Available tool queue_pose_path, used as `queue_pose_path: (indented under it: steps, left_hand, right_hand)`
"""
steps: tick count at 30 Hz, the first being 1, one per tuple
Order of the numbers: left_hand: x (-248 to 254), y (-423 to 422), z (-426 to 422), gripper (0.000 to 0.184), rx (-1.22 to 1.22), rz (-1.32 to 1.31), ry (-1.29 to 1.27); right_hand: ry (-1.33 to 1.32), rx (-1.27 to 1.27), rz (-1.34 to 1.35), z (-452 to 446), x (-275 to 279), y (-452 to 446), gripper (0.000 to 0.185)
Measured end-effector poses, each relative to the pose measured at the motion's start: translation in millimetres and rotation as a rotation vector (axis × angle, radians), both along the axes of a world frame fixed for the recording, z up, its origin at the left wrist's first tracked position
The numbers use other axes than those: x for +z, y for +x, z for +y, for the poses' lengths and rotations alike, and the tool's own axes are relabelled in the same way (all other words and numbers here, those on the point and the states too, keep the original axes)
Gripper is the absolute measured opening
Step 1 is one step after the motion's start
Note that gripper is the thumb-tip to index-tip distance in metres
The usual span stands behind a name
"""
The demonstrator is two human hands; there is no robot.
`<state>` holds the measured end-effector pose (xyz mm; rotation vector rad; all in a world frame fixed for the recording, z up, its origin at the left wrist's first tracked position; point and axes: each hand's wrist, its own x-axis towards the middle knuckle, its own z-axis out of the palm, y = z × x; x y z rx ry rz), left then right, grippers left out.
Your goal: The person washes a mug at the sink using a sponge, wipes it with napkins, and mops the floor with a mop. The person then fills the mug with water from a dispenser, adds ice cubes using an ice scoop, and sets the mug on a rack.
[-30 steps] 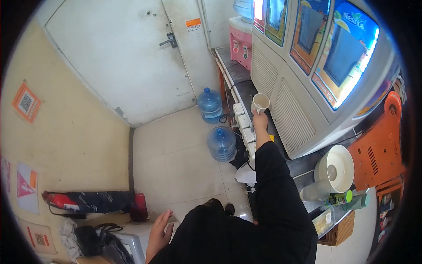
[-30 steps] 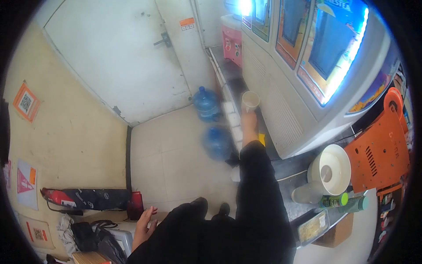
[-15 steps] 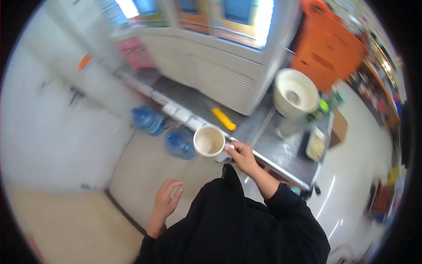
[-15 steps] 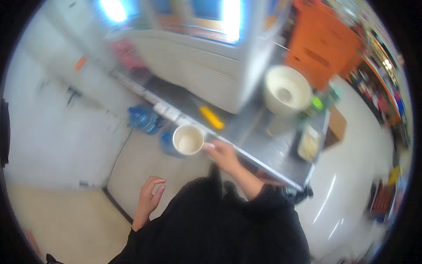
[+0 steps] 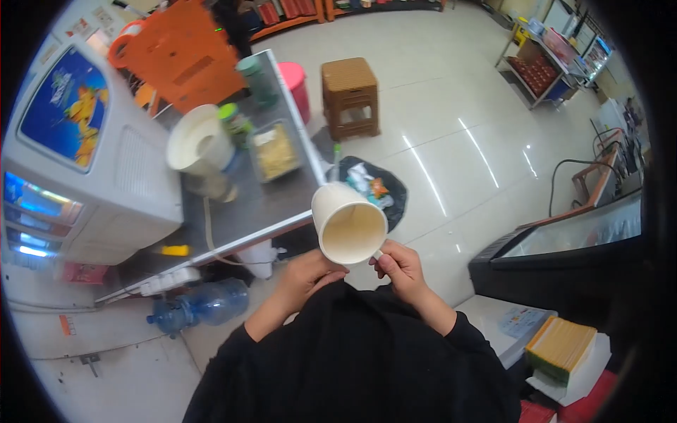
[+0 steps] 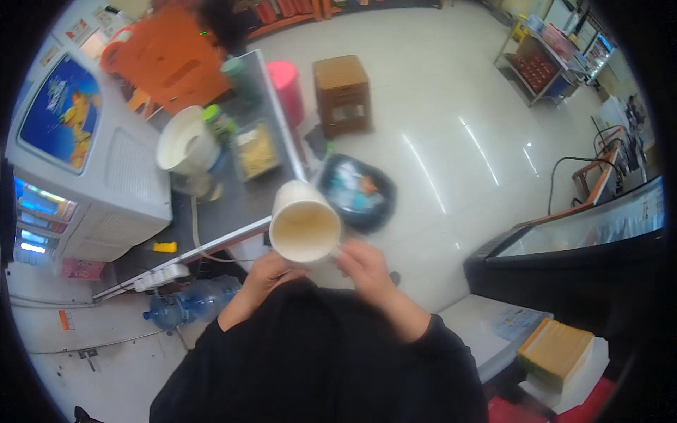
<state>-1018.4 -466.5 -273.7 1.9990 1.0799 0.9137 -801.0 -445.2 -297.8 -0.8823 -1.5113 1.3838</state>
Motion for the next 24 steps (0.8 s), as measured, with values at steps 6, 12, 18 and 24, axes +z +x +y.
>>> queue_pose_path:
  steps: [6, 12, 18, 24]
  left_hand:
    - [29.7, 194.5, 95.9, 0.027, -0.026, -0.205, 0.256]
    - [24.7, 314.0, 187.1, 0.027, -0.157, -0.141, 0.194]
    - [-10.5, 396.5, 315.9, 0.017, -0.130, -0.036, -0.105]
    - [-11.3, 511.6, 510.7, 0.019, -0.424, -0.154, -0.373]
  right_hand:
    - [0.302, -0.195, -0.079, 57.1, 63.6, 176.4, 0.031]
    - [0.311, -0.223, -0.096, 138.4, 69.2, 272.9, 0.031]
    - [0.257, -0.350, -0.255, 269.2, 32.1, 342.6, 0.014]
    - [-0.031, -0.492, -0.329, 388.3, 60.3, 456.7, 0.027]
